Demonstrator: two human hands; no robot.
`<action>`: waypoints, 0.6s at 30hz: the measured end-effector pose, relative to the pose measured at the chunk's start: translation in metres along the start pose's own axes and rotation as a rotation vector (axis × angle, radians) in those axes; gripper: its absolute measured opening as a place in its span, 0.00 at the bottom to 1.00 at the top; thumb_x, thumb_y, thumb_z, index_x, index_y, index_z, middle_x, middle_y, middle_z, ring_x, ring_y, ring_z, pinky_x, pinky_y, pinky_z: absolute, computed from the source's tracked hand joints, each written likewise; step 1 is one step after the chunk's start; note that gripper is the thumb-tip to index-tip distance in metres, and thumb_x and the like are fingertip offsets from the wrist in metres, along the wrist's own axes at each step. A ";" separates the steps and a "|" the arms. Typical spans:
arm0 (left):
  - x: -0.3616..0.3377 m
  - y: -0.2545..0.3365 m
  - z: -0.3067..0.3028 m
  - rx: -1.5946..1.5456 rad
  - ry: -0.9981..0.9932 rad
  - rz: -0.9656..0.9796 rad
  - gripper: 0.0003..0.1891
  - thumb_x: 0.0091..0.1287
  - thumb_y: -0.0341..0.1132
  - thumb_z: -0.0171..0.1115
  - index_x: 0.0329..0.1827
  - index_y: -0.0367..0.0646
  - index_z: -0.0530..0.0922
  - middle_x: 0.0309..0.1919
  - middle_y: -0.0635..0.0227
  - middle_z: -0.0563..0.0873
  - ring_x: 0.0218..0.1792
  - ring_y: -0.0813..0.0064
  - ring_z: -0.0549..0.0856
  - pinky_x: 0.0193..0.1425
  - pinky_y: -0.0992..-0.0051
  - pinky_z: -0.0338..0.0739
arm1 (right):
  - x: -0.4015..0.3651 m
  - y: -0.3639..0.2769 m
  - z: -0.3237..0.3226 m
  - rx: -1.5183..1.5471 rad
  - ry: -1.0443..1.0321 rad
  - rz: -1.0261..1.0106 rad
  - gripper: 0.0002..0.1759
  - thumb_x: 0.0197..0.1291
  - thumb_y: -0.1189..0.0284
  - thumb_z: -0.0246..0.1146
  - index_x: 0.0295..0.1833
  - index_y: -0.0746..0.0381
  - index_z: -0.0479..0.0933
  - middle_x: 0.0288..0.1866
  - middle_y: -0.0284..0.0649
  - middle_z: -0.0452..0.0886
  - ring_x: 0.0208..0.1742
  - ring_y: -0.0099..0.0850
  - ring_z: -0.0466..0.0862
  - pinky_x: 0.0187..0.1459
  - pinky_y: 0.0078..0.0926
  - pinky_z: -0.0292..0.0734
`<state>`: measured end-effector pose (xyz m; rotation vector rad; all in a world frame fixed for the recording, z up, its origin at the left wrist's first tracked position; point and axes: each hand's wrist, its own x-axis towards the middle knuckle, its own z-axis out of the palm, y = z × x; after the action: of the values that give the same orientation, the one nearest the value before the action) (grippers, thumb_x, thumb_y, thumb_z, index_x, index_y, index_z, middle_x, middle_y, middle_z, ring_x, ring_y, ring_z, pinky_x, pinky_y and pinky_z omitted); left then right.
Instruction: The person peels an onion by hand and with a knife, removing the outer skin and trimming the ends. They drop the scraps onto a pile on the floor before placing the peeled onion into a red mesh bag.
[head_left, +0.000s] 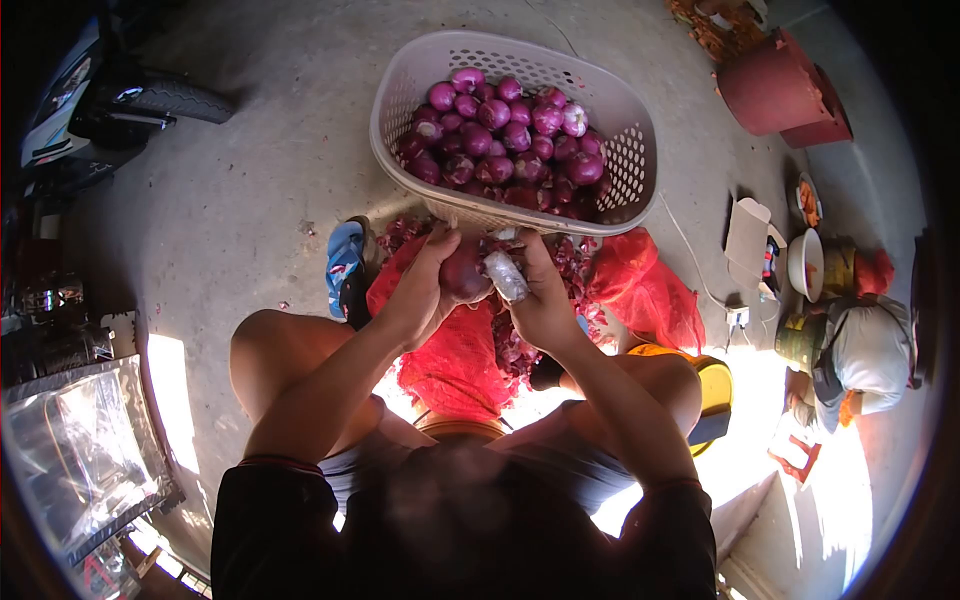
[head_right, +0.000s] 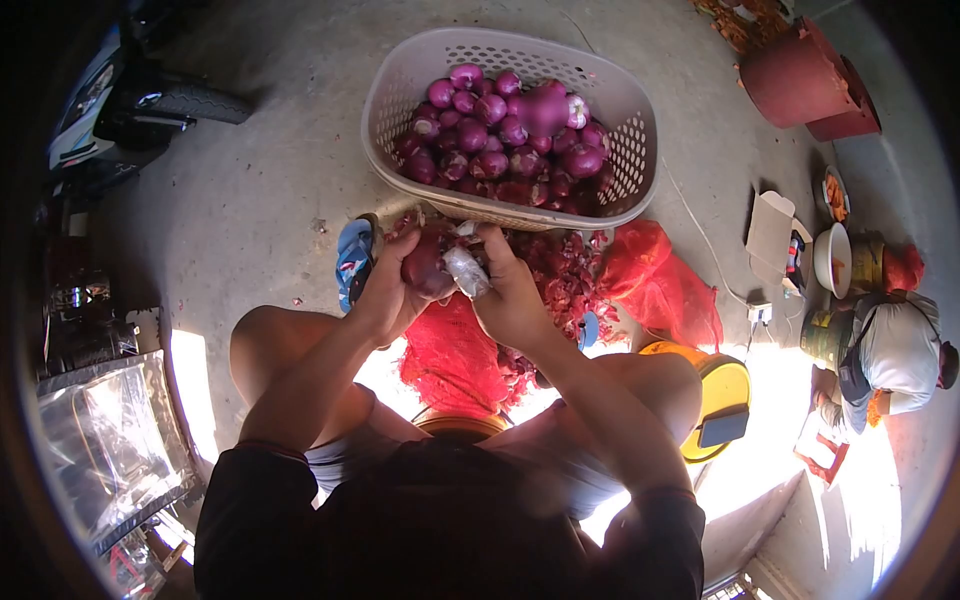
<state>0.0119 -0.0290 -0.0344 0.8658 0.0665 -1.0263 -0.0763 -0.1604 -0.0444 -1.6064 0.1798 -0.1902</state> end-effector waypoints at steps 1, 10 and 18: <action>-0.001 0.001 -0.001 0.000 -0.009 -0.011 0.21 0.69 0.44 0.46 0.60 0.43 0.65 0.49 0.64 0.77 0.46 0.73 0.80 0.46 0.71 0.77 | -0.001 -0.001 0.002 0.114 0.015 0.036 0.24 0.62 0.82 0.53 0.63 0.59 0.60 0.48 0.40 0.77 0.47 0.27 0.78 0.49 0.23 0.71; -0.006 0.008 -0.012 0.129 -0.093 -0.040 0.27 0.63 0.37 0.53 0.63 0.36 0.60 0.53 0.57 0.75 0.54 0.64 0.77 0.59 0.66 0.73 | 0.006 -0.019 -0.031 0.077 -0.169 0.164 0.19 0.66 0.74 0.55 0.61 0.60 0.63 0.36 0.33 0.73 0.34 0.20 0.73 0.39 0.19 0.70; -0.009 0.001 -0.014 1.025 -0.081 0.139 0.43 0.44 0.27 0.72 0.65 0.41 0.59 0.56 0.56 0.69 0.59 0.68 0.72 0.60 0.72 0.70 | 0.005 -0.041 -0.062 -0.929 -0.529 0.495 0.33 0.63 0.51 0.53 0.66 0.61 0.57 0.45 0.55 0.80 0.48 0.48 0.80 0.48 0.42 0.72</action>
<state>0.0124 -0.0128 -0.0389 1.7178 -0.6317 -0.9405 -0.0860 -0.2199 -0.0007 -2.3929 0.2662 0.8084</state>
